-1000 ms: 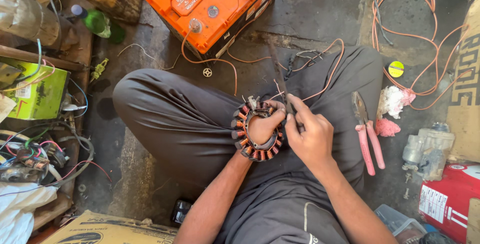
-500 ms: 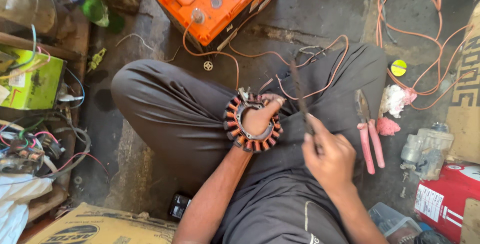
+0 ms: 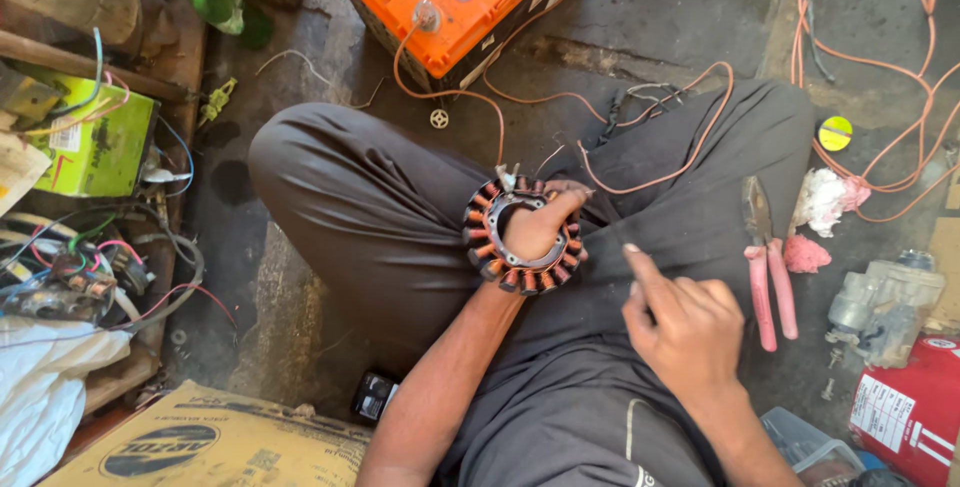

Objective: The person sits cross-legged on the floor holding a stator coil with copper windings and uses a flat file to file the copper wire ends on the coil, working on their lap and repositioning the coil to reach different wire terminals.

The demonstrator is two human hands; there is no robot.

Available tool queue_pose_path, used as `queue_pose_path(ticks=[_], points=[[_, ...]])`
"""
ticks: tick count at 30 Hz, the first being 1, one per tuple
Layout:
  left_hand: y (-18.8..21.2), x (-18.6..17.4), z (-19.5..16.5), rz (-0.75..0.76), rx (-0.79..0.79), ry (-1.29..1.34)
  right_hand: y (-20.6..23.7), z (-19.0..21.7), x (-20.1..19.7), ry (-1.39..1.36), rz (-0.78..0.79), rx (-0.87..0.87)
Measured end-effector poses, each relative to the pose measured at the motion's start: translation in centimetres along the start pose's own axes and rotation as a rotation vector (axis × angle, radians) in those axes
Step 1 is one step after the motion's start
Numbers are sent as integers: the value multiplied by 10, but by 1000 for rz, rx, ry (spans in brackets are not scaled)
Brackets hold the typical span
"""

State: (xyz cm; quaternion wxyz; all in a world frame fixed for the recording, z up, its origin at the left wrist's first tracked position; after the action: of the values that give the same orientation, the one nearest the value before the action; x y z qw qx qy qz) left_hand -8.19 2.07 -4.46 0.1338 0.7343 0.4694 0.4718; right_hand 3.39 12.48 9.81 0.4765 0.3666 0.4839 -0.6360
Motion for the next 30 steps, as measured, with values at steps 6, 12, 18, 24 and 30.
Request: queue_pose_path(ticks=[6, 12, 18, 24, 30], points=[[-4, -1, 6, 35, 53, -17, -24, 4, 8, -23, -71, 21], [-6, -5, 6, 83, 68, 23, -42, 10, 24, 14, -25, -44], [2, 3, -3, -20, -21, -2, 5, -5, -11, 35, 56, -16], [-5, -2, 7, 27, 18, -11, -7, -5, -7, -3, -18, 38], [-17, -11, 14, 117, 211, 50, -47, 10, 27, -46, -66, -39]])
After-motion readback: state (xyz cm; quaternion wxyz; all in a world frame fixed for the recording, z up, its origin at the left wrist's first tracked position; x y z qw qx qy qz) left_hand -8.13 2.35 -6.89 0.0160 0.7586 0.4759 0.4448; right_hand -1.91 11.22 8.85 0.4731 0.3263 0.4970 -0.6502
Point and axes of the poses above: each hand's wrist, its own y-axis away from the middle knuckle, its own x-axis out of the palm, z = x × y, the point moved 4 cm from there along -y, towards the middle knuckle
